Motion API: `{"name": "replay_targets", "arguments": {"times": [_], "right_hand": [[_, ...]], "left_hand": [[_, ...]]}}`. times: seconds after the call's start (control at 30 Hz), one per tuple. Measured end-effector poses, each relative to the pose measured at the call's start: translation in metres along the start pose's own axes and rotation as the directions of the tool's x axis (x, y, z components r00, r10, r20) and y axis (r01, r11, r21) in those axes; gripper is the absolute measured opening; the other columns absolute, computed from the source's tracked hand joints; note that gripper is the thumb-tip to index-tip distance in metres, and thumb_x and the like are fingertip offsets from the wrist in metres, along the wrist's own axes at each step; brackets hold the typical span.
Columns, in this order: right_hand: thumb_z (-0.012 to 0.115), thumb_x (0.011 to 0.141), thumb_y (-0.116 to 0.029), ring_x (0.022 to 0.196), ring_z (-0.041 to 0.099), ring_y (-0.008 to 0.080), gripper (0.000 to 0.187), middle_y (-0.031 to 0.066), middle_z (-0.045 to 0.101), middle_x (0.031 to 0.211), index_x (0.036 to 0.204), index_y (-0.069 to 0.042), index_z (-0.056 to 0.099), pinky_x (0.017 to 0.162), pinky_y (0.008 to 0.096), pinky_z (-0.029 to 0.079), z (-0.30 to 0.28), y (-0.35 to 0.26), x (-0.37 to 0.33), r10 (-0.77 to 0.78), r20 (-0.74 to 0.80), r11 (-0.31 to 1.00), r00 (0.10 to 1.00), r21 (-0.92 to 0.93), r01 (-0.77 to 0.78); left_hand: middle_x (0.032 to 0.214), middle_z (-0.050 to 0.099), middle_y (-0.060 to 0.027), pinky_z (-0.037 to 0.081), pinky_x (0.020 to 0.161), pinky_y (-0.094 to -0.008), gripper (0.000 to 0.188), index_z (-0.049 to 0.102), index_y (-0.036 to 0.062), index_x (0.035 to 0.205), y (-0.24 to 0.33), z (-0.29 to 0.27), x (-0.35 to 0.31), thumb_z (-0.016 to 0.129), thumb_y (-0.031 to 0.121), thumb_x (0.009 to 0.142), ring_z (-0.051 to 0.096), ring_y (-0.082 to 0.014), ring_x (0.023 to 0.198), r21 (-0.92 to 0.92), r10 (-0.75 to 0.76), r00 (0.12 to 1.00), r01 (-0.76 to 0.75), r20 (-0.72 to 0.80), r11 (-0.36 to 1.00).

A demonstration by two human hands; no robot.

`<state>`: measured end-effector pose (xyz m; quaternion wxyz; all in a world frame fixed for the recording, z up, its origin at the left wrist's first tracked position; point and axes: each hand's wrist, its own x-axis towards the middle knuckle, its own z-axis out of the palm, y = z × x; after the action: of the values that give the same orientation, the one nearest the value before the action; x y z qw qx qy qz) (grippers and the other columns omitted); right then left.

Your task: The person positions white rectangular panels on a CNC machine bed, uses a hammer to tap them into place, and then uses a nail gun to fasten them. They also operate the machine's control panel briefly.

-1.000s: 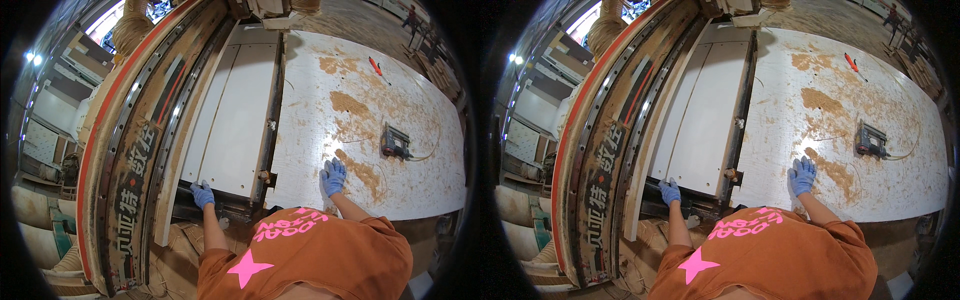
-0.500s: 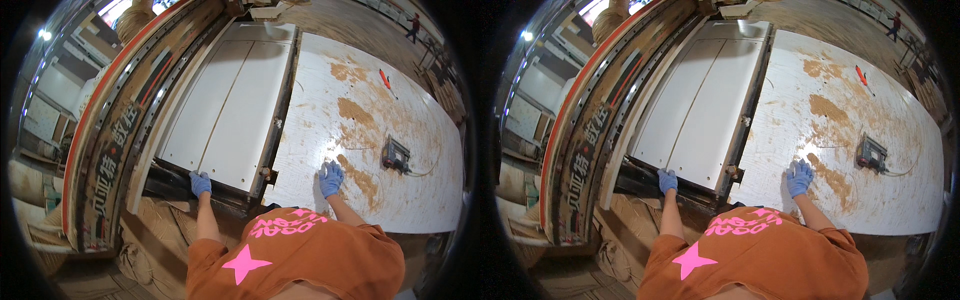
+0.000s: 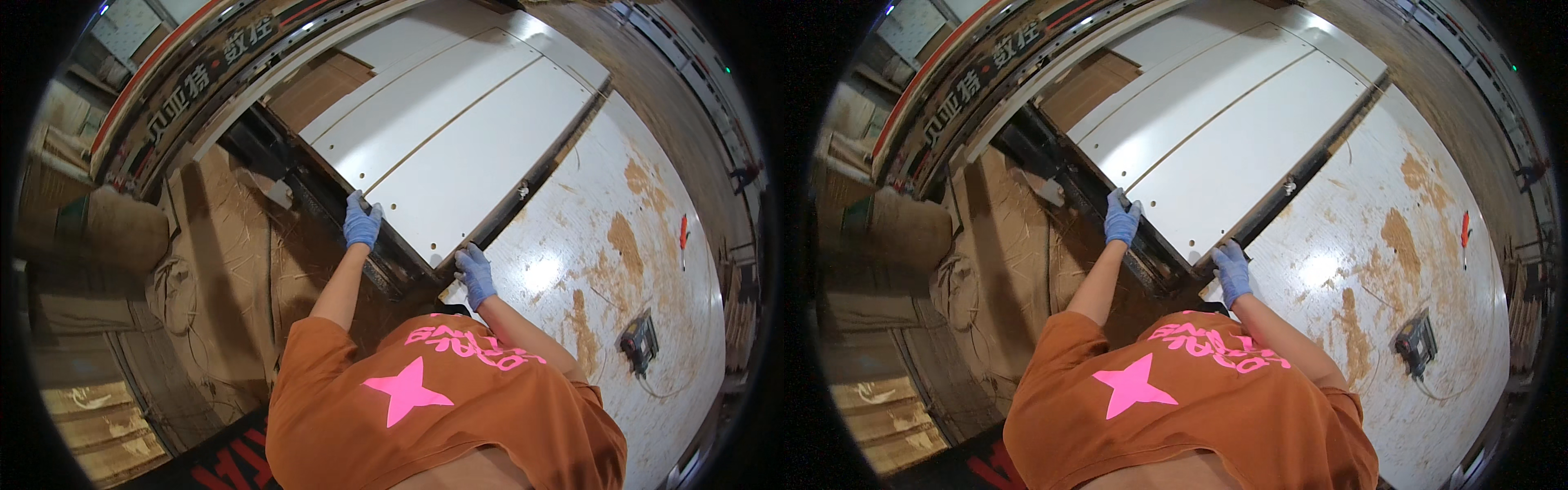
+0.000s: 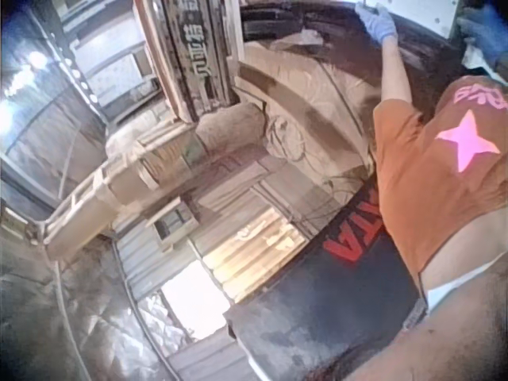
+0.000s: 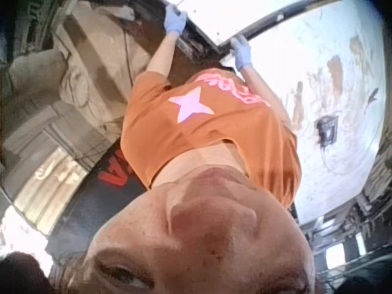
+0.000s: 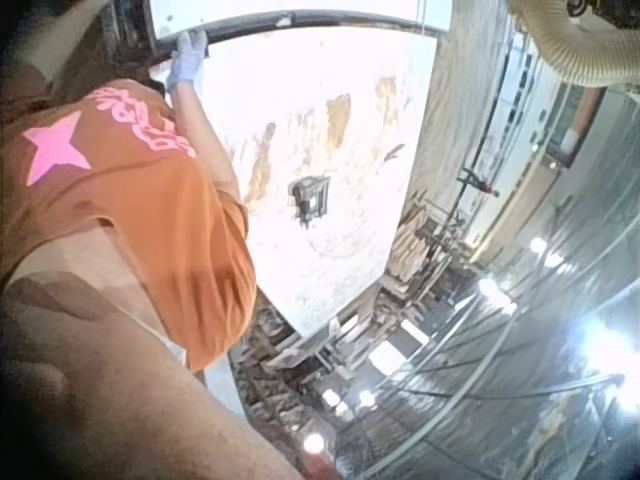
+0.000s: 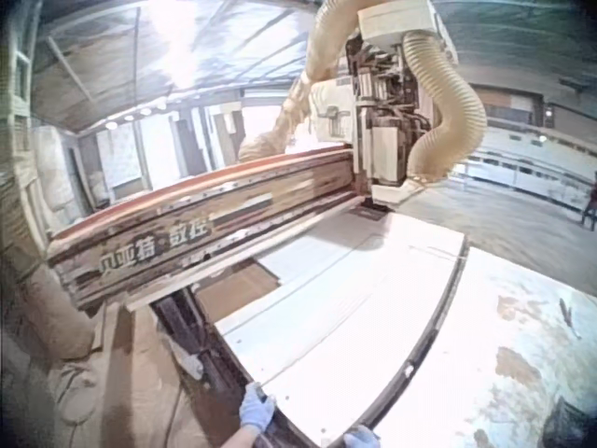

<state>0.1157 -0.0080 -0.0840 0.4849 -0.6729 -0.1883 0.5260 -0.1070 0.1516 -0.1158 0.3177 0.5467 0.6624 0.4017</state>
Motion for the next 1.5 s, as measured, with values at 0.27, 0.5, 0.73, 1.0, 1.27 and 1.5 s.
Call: {"name": "replay_targets", "arguments": {"times": [0.27,0.5,0.73,1.0,1.27,1.5], "right_hand": [[0.070,0.081,-0.039,0.111,0.049,0.0289,0.072,0.0192,0.048,0.131,0.137,-0.004,0.041,0.093,0.0429,0.041,0.083,-0.073,-0.007,0.315,-0.107,0.934,0.943,0.213,-0.288],[0.066,0.084,-0.045,0.122,0.042,0.0254,0.061,0.0073,0.046,0.138,0.134,-0.017,0.049,0.098,0.0506,0.035,0.086,-0.074,-0.001,0.389,-0.174,0.897,0.905,0.294,-0.330],[0.063,0.086,-0.044,0.127,0.039,0.0235,0.057,0.0051,0.045,0.140,0.135,-0.018,0.049,0.099,0.0506,0.036,0.066,-0.060,0.001,0.353,-0.031,0.913,0.935,0.232,-0.337],[0.064,0.087,-0.042,0.135,0.035,0.0256,0.070,0.0047,0.041,0.145,0.146,-0.017,0.035,0.100,0.0501,0.036,0.046,-0.038,-0.006,0.161,0.115,0.985,0.980,0.037,-0.166],[0.067,0.085,-0.048,0.132,0.039,0.0278,0.077,0.0104,0.045,0.142,0.145,-0.010,0.038,0.101,0.0491,0.037,0.041,-0.034,-0.004,0.159,0.142,0.986,0.977,0.016,-0.163],[0.067,0.087,-0.044,0.123,0.051,0.0280,0.076,0.0149,0.053,0.134,0.145,-0.005,0.038,0.100,0.0402,0.041,0.040,-0.035,-0.016,0.052,0.124,0.999,0.991,-0.020,-0.050]], "left_hand": [[0.124,0.052,-0.0249,0.045,0.098,-0.0421,0.066,0.043,0.0031,0.138,-0.019,0.015,0.004,0.071,0.024,0.083,0.053,-0.0375,0.114,0.055,0.053,0.998,-0.051,-0.028,0.997],[0.119,0.053,-0.0192,0.045,0.093,-0.0369,0.061,0.045,-0.0006,0.137,-0.027,0.032,0.011,0.071,0.019,0.085,0.053,-0.0278,0.106,-0.184,-0.131,0.991,0.132,0.020,0.974],[0.122,0.049,-0.0192,0.045,0.098,-0.0406,0.062,0.050,0.0083,0.134,-0.024,0.017,0.018,0.075,0.024,0.080,0.054,-0.0326,0.111,-0.052,-0.024,0.999,0.026,0.044,0.998],[0.128,0.047,-0.0191,0.046,0.098,-0.0408,0.063,0.052,0.0102,0.133,-0.030,-0.015,0.065,0.078,0.030,0.079,0.054,-0.0344,0.113,0.224,0.183,0.981,-0.192,0.061,0.956],[0.131,0.047,-0.0196,0.052,0.090,-0.0435,0.051,0.051,0.0089,0.130,-0.043,-0.006,0.104,0.071,0.023,0.085,0.060,-0.0395,0.106,0.359,0.247,0.969,-0.236,0.015,0.903],[0.134,0.046,-0.0169,0.047,0.097,-0.0439,0.064,0.056,0.0124,0.129,-0.032,-0.014,0.108,0.074,0.046,0.078,0.053,-0.0346,0.117,0.544,0.246,0.967,-0.240,0.062,0.804]]}}
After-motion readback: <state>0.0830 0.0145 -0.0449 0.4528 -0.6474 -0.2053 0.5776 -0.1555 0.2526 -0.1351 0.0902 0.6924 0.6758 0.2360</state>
